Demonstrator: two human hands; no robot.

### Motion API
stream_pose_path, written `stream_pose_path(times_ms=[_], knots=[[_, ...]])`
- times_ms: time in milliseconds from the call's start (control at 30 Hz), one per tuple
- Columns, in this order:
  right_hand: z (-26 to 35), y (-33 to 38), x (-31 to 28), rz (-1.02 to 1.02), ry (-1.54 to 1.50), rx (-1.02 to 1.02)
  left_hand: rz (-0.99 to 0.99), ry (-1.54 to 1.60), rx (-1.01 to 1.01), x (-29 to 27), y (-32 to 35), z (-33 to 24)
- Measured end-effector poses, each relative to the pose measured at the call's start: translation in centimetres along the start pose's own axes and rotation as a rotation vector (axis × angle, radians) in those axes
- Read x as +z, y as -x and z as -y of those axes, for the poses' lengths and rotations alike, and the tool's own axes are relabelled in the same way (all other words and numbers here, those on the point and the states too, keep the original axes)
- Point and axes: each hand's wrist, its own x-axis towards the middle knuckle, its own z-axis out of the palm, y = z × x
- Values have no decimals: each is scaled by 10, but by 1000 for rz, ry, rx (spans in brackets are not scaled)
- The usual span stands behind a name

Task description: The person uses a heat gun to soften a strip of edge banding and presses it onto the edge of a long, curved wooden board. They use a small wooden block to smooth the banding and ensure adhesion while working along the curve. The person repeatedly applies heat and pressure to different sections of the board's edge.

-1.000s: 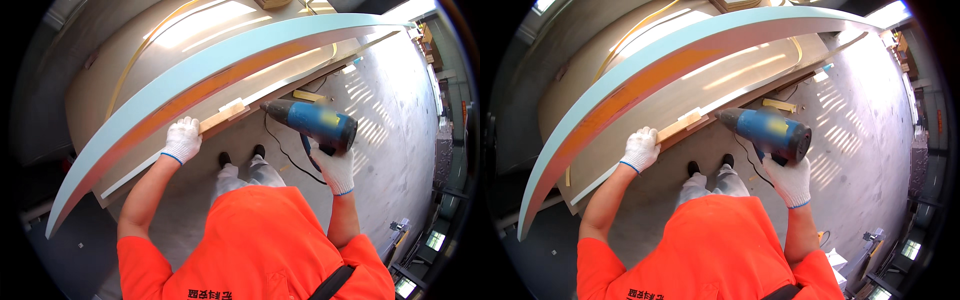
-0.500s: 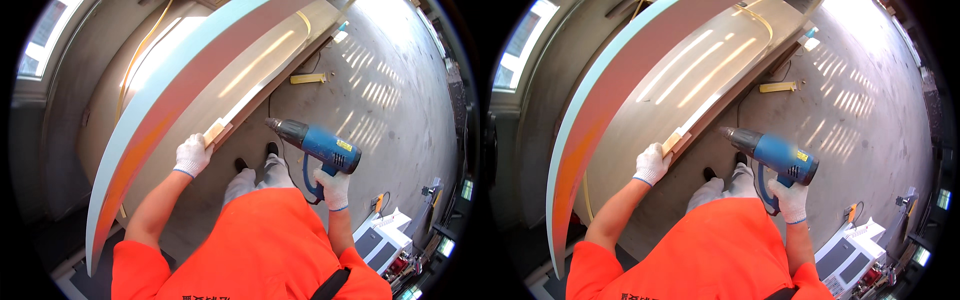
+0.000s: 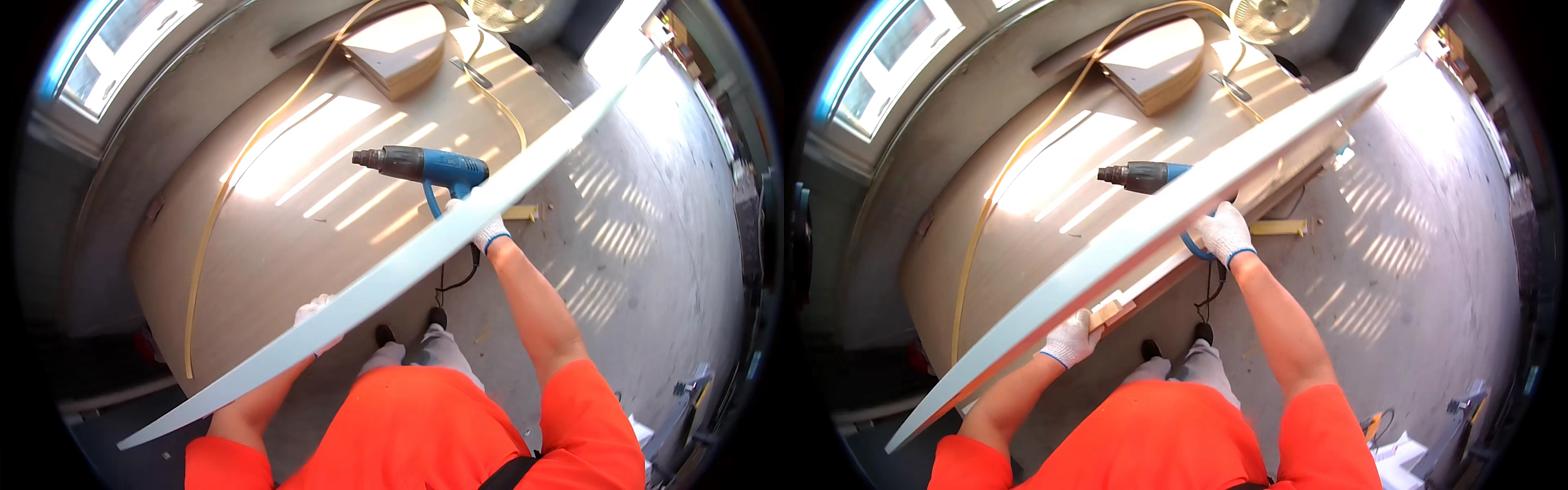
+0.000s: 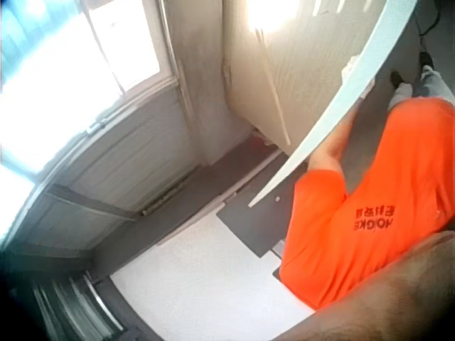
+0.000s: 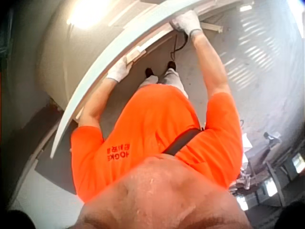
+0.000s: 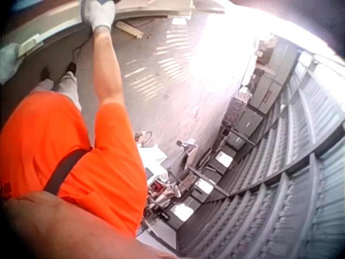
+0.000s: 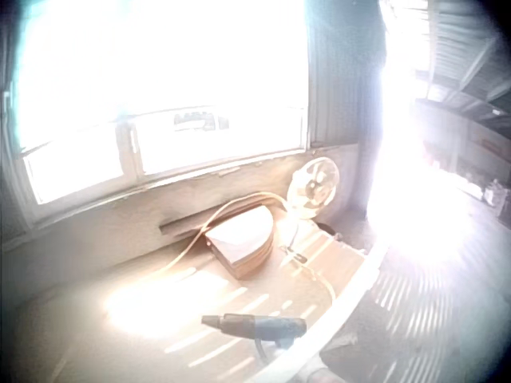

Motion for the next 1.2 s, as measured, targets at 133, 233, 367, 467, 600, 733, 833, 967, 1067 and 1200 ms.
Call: stream_pose_path(times_ms=[133, 233, 367, 467, 600, 733, 833, 967, 1067, 1200], knots=[[59, -76, 24, 115, 206, -6, -59, -56, 89, 25, -4, 15], [86, -110, 42, 199, 337, 74, -206, -36, 122, 9, 9, 5], [76, -115, 61, 29, 543, 8, -227, -44, 150, 1, 7, 3], [101, -25, 89, -105, 900, -548, -264, -61, 126, 22, 11, 12], [82, 114, 157, 603, 339, -987, -278, 48, 146, 61, -6, 35], [34, 156, 195, 435, 425, -1222, -187, 182, 63, -8, 37, 12], [30, 164, 181, 350, 551, -1257, -414, 16, -24, -1, 88, 62], [12, 196, 183, 217, 735, -1109, -304, 4, -167, 20, 135, 116], [16, 217, 210, 173, 817, -954, -257, 65, -140, 51, 135, 136], [0, 217, 248, 114, 806, -802, -412, 78, -134, 70, 125, 137]])
